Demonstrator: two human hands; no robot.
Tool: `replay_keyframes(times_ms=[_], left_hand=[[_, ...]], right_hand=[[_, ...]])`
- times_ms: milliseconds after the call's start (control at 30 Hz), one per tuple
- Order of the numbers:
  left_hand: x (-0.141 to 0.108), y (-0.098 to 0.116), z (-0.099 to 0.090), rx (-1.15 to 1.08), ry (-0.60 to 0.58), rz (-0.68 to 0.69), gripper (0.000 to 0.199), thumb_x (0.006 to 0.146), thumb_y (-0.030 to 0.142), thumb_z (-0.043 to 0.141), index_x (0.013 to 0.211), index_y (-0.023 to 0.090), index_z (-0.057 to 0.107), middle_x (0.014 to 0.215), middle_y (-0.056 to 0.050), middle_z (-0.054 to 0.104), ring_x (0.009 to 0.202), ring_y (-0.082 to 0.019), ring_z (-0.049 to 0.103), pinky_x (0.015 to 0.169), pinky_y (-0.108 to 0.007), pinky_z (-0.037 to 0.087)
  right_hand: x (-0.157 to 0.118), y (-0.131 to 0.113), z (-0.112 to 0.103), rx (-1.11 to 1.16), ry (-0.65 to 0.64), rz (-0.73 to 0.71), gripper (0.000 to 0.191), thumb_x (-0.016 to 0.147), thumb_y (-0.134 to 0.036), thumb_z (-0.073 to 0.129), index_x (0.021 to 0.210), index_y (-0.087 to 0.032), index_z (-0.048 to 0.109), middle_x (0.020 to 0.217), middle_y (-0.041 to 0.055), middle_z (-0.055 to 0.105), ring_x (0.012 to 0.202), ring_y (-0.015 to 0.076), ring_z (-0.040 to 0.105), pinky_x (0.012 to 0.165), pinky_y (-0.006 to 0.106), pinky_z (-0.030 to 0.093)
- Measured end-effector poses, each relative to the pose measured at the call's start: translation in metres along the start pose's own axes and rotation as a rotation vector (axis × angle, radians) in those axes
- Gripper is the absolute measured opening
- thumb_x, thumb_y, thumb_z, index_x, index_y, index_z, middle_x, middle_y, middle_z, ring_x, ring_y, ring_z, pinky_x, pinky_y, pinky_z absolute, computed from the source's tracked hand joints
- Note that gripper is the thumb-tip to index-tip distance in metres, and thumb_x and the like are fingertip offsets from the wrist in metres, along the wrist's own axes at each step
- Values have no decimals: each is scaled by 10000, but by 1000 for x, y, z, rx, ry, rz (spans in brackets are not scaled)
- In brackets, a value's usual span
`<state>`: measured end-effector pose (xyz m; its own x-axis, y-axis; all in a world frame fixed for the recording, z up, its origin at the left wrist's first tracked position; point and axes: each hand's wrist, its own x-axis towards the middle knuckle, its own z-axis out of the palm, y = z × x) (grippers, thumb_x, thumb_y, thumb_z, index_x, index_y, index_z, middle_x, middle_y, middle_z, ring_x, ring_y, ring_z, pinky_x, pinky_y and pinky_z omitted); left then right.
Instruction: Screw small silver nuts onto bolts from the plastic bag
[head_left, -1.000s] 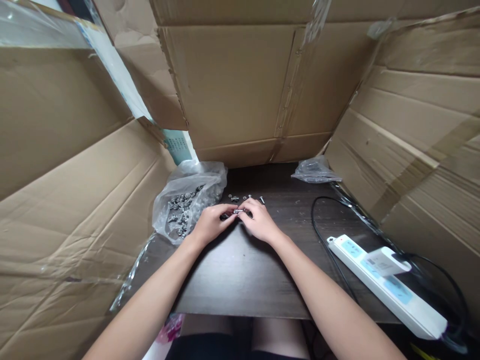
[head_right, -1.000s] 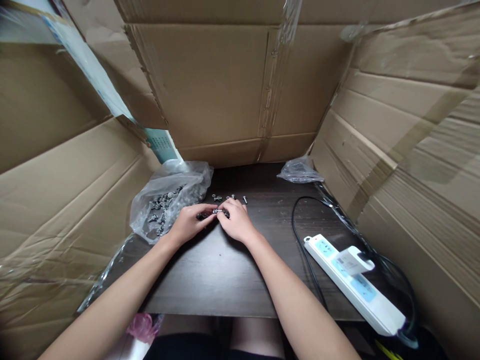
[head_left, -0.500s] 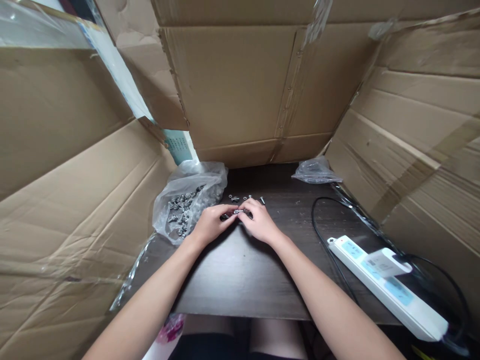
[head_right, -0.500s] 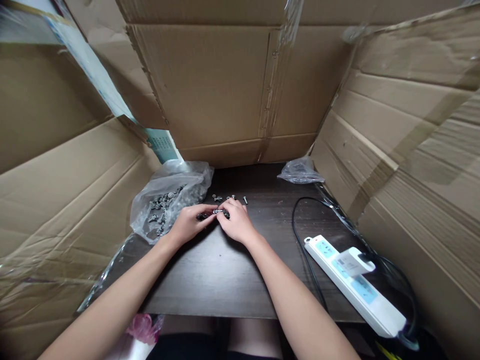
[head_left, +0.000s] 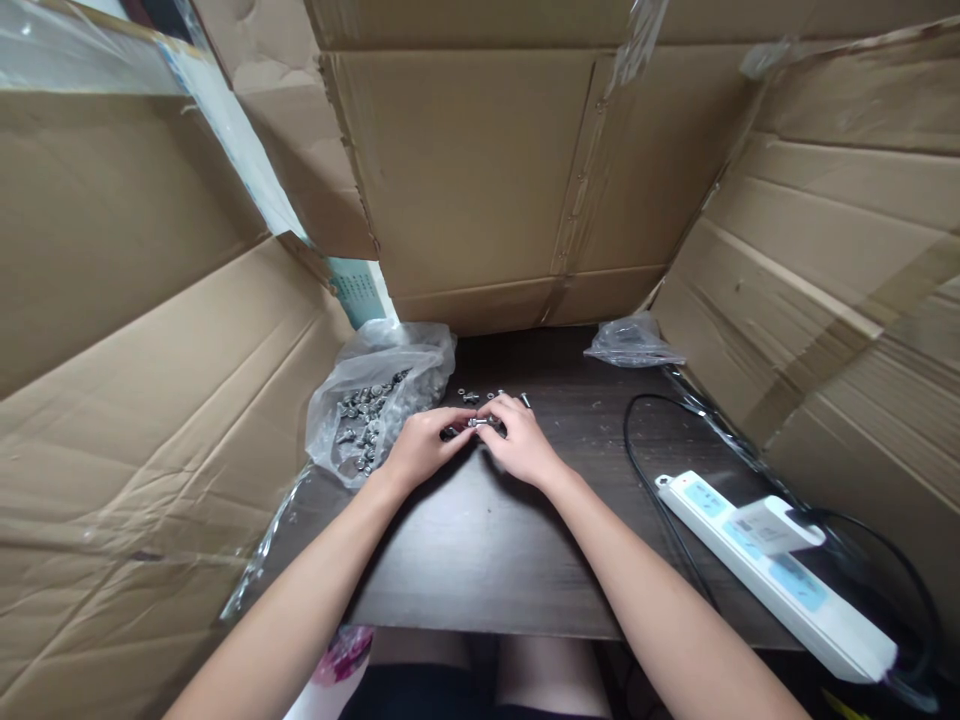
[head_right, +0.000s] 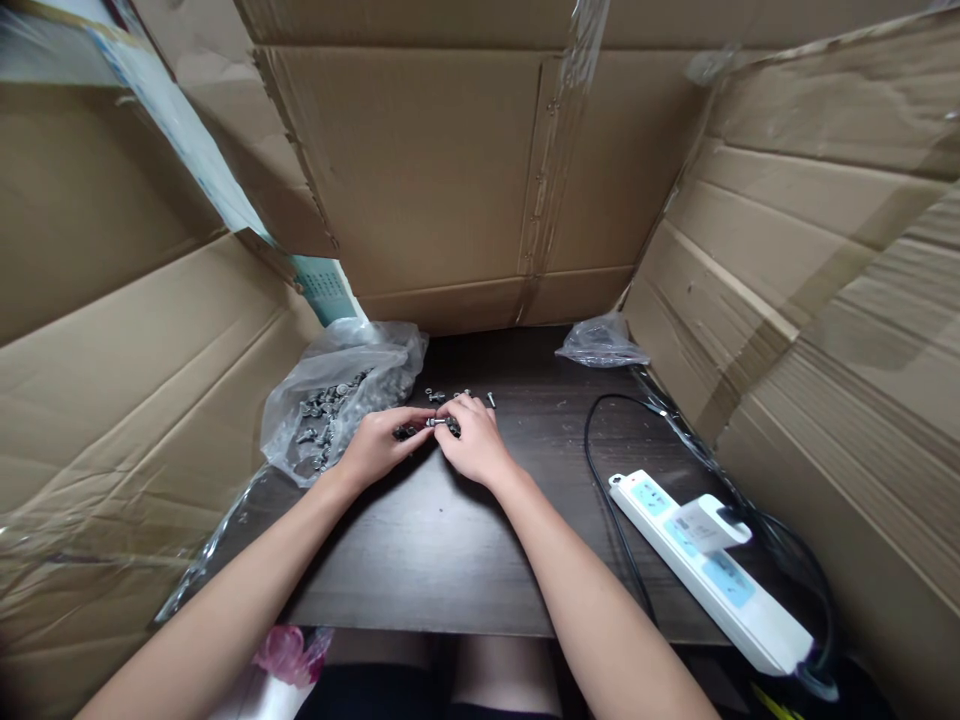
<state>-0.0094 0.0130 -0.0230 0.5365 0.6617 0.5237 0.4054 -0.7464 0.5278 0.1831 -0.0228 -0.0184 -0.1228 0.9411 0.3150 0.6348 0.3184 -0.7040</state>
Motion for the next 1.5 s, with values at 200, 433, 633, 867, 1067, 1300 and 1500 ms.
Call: replay_keyframes(times_ms=[200,433,633,867,1067,1300,1500], left_hand=[[0,0,0,-5,8,-4,234,964,313,643,1147,201,736,1003,-55,793,861,-189,766,815,-289,623],[1,0,-3,40,59,-41,196,936,302,676,1095,201,731,941,-34,787,798,-179,749,777,-285,603],[1,1,-3,135,121,-100,157,907,331,706,997,203,712,852,-22,771,764,-186,737,724,-285,580],[1,0,-3,129,115,-120,155,904,345,716,982,214,691,820,-6,758,745,-177,728,697,-274,565],[0,0,-2,115,85,-130,139,910,330,701,990,216,693,831,-8,755,761,-182,725,715,-281,560],[1,0,-1,123,64,-149,137,902,304,677,1004,212,683,856,-13,753,787,-189,721,736,-295,546],[2,4,-2,129,49,-190,124,880,294,652,969,209,671,843,-14,742,786,-184,706,748,-290,522]], right_hand=[[0,1,1,-7,-24,8,103,905,-186,581,914,-223,677,1087,56,680,1097,253,577,1006,448,398],[3,3,-8,-7,70,29,156,884,-158,544,940,-227,672,1047,50,678,1048,245,600,958,421,424],[3,10,-13,-194,116,26,167,896,-172,535,928,-225,690,1060,69,684,1074,272,577,949,452,392],[-1,8,-5,-306,71,-9,97,918,-261,614,918,-217,701,1052,93,667,1060,288,552,932,462,386],[-1,6,1,-437,97,-21,160,896,-374,707,871,-217,719,1016,121,646,1046,322,502,888,475,381],[0,3,-2,-455,54,17,105,920,-245,644,858,-209,721,1009,125,656,1050,322,502,877,473,363],[-1,-3,-5,-536,8,62,149,962,-189,563,958,-177,712,1098,121,669,1098,302,512,890,431,354]])
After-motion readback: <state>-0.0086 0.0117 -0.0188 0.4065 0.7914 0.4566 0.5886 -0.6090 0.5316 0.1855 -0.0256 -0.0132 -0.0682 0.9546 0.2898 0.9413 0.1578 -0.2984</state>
